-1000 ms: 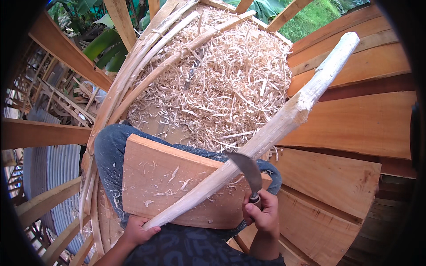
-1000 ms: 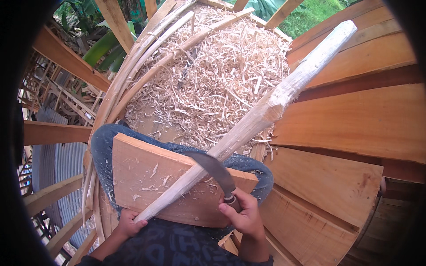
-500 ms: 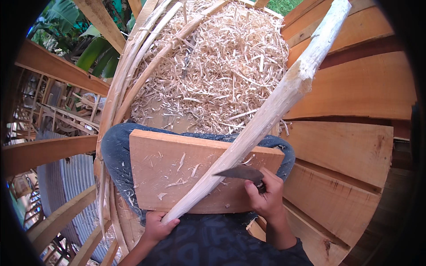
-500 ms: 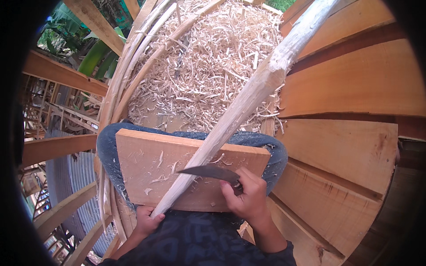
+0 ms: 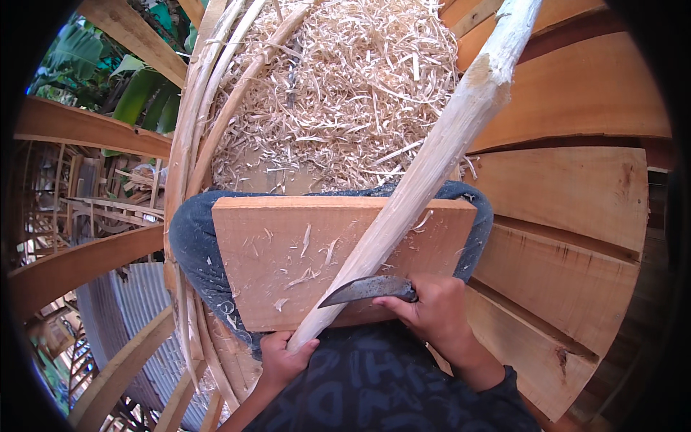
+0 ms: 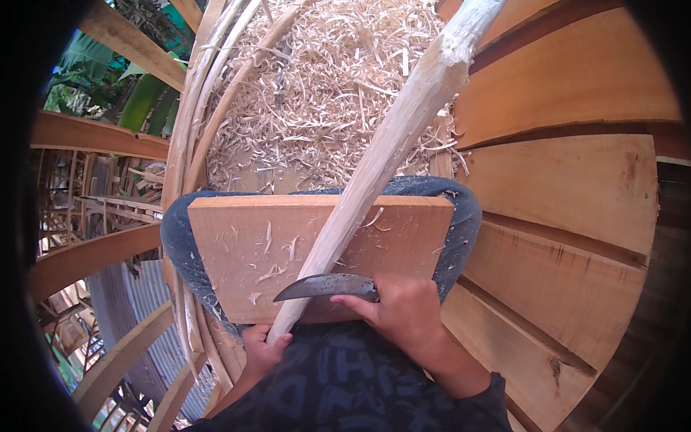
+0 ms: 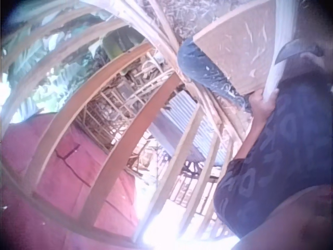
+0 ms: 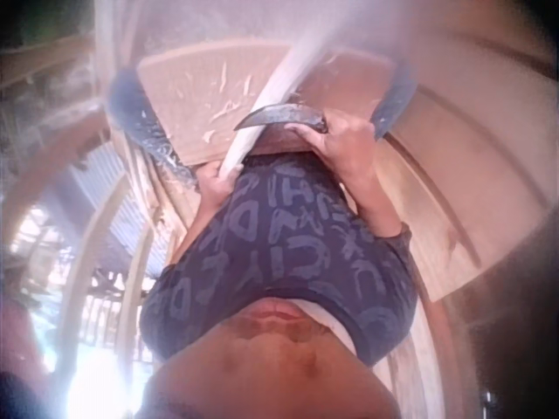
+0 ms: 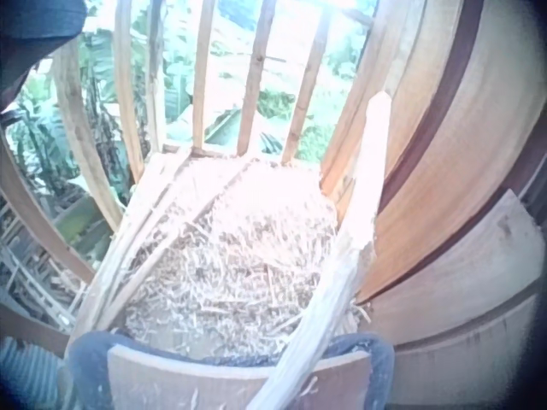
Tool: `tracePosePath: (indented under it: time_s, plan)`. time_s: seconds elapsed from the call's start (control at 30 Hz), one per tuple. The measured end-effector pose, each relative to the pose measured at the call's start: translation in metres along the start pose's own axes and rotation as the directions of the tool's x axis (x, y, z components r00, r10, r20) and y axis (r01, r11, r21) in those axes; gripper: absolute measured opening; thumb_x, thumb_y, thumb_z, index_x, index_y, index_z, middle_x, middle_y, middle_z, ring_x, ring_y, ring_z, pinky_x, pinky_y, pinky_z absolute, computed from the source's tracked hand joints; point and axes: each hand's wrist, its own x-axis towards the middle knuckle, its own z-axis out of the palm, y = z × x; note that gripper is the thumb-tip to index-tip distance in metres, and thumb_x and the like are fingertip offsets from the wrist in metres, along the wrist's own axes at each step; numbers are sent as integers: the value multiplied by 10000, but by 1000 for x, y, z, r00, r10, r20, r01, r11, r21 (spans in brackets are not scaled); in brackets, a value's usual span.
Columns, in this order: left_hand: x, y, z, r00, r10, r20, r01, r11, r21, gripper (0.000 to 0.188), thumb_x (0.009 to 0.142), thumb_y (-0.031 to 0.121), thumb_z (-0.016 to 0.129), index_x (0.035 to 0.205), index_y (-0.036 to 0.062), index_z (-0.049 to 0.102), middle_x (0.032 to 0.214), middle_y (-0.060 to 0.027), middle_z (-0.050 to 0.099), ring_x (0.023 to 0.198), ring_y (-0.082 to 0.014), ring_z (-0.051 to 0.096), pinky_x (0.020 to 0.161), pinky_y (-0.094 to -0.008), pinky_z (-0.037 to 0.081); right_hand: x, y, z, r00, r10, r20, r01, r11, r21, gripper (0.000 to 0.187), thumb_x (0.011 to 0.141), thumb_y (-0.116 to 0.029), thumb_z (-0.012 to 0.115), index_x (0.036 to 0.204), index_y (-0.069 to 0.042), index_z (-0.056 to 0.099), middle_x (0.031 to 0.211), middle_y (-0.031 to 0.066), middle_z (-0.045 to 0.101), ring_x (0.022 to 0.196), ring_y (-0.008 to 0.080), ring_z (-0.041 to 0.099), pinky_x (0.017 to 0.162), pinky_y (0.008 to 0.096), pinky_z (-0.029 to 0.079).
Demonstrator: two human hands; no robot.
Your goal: The person sits on the floor of a wooden structure and uses a curved knife to shave and shape a long wooden pole. They hold the pole against a flat board on their lap and repeatedly scrape the surface, producing wood shavings that accumulate on the floor.
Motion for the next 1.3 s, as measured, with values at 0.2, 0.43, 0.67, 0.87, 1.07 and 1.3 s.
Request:
tracePosePath:
  time_s: [0.2, 0.43, 0.67, 0.87, 1.07, 1.3]
  plan:
    - [3, 7, -1, 1000, 3, 14, -4, 998, 58, 345, 686, 295, 714, 715, -38, 630, 565, -158, 585, 508, -262, 596, 508, -305, 448, 1, 3, 7, 998, 24, -62, -30, 996, -85, 547, 631, -533, 686, 525, -31, 497, 474, 129, 478, 449, 313, 523, 413, 364, 396]
    - [2, 9, 1, 1000, -11, -30, 12, 999, 49, 330, 675, 249, 729, 671, -49, 587, 527, -123, 555, 483, -188, 541, 476, -294, 410, 10, 5, 3, 995, -18, -103, -5, 975, -223, 552, 619, -551, 685, 506, -52, 479, 451, 103, 464, 425, 285, 517, 387, 354, 392]
    - [-2, 3, 2, 999, -9, -37, 13, 994, 107, 358, 628, 289, 781, 690, -20, 610, 578, -149, 590, 523, -273, 601, 505, -317, 457, 9, 2, -1, 994, 64, -88, -86, 959, -271, 547, 615, -523, 695, 564, -24, 476, 493, 143, 445, 466, 330, 482, 425, 361, 369]
    - [-1, 3, 0, 1000, -30, -8, 30, 996, 88, 388, 627, 321, 781, 700, -22, 615, 582, -148, 591, 524, -279, 599, 507, -321, 457, 11, 0, -2, 989, 89, -116, -117, 956, -270, 543, 616, -503, 708, 566, -19, 466, 492, 140, 437, 454, 322, 463, 424, 353, 362]
    - [-1, 2, -1, 999, -43, 6, 42, 997, 70, 410, 629, 355, 773, 692, -21, 623, 572, -147, 586, 520, -283, 595, 502, -324, 454, 13, -6, -4, 988, 86, -127, -121, 944, -306, 531, 623, -516, 695, 526, -49, 461, 475, 114, 461, 440, 294, 493, 398, 351, 371]
    - [-1, 2, -1, 999, -48, 1, 48, 997, 53, 426, 630, 374, 770, 695, -21, 624, 570, -147, 586, 520, -280, 596, 502, -324, 452, 16, -2, -6, 984, 101, -147, -144, 935, -324, 528, 630, -512, 695, 530, -49, 463, 478, 115, 464, 437, 299, 485, 401, 355, 370]
